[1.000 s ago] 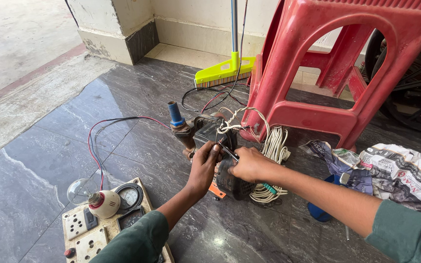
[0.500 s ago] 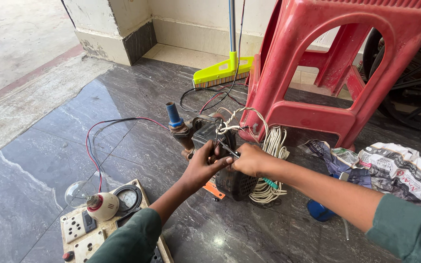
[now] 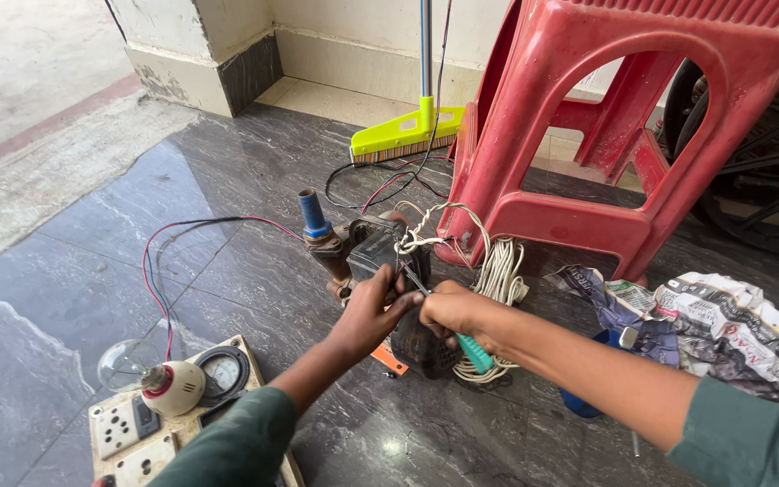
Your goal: The person sits on the floor and repairs a small electric motor by stripping, twisting, and connecting wires to its terminals. They use a wire stripper, pliers, and a screwdriver to manipulate the wires and secure the connections.
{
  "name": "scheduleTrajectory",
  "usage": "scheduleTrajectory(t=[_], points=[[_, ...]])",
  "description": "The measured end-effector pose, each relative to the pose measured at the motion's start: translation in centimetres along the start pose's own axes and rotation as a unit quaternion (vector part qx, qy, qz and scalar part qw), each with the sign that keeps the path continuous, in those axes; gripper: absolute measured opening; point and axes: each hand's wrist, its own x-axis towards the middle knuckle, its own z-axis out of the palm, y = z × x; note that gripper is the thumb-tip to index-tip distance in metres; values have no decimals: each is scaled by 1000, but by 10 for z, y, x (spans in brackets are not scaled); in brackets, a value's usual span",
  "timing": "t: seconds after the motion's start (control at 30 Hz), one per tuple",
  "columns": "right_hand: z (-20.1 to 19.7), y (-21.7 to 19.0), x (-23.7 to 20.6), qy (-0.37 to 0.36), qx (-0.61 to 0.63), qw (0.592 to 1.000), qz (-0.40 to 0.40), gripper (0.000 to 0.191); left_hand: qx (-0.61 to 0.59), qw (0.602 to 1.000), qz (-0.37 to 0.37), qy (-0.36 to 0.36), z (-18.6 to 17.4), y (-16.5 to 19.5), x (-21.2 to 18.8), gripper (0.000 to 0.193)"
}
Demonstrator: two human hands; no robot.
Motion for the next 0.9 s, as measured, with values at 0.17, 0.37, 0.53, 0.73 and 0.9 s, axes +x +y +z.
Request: scheduleTrajectory(t=[0.17,0.37,0.53,0.73,0.9], points=[[1,-1,0,16,-28,999,-3,15,41,997,-67,1,-4,3,0,46],[-14,9,12,24,68,997,4,11,-96,976,-157,115,14,14,2,39],[-23,12,34,48,294,953,47,18,-20,983,-116,143,23,12,-1,38],[-25,39,20,76,236,967,62,7,2,987,-125,101,15,11,-4,54],[-54,67,18,112,177,977,41,6,-28,989,-127,77,11,16,-6,54]])
